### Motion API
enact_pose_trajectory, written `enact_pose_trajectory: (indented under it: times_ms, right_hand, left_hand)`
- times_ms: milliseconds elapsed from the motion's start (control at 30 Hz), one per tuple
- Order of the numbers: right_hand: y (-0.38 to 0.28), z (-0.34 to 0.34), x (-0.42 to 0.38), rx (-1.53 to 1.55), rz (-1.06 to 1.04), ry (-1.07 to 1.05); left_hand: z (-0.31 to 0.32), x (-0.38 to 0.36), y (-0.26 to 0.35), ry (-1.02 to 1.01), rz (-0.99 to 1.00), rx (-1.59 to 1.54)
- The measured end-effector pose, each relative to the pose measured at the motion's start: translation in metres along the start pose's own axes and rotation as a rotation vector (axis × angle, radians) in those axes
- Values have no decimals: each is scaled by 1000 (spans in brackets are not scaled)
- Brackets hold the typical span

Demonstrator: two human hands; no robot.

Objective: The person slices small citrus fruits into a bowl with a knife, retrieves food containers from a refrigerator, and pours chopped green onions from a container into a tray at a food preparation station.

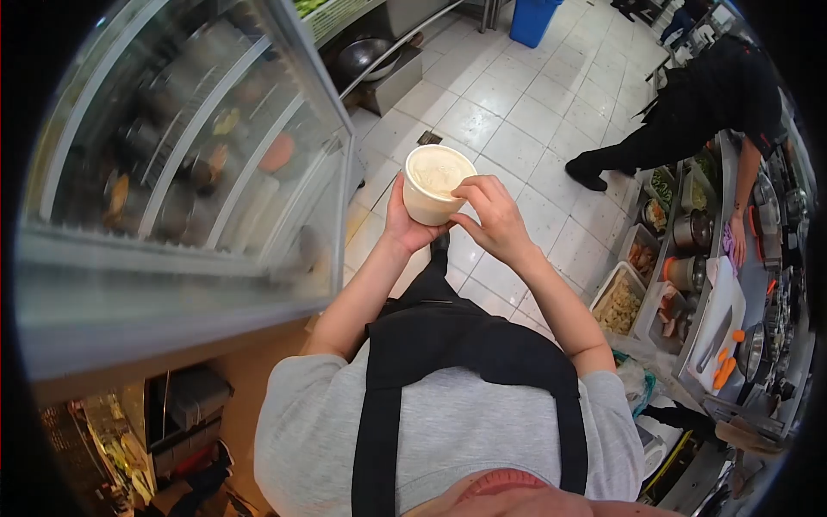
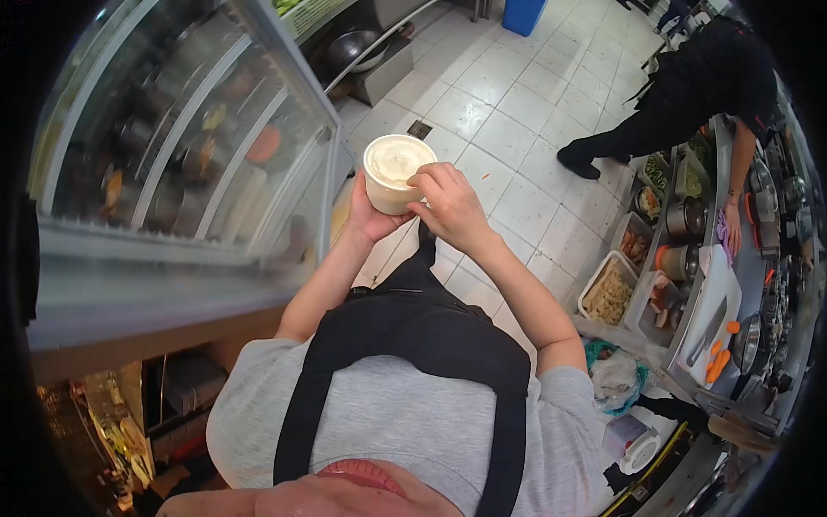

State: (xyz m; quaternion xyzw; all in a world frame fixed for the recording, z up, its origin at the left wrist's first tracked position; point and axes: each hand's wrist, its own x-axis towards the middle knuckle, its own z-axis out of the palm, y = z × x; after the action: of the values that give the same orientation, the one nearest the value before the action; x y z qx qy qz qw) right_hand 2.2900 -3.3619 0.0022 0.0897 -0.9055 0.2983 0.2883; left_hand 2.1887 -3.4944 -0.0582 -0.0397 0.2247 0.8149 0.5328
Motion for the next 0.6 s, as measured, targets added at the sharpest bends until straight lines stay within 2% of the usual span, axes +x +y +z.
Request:
enact_pose_trajectory:
  times_ms: [200, 300, 367, 500, 600]
  right_hand:
    - [103, -16, 67, -42, -4, -8]
    - [131, -26, 101, -38, -48, -53]
    - [134, -32, 116, 57, 31, 39]
    - [150, -27, 130, 237, 13, -10]
    - [156, -19, 146, 377, -40, -98]
  left_hand:
    - [19, 113, 41, -39, -55, -29]
    - [35, 154, 67, -95, 15, -6]
    - [39, 174, 81, -134, 39, -33]
    - [42, 188, 89, -169, 122, -91]
    - [32, 164, 87, -138, 238, -172]
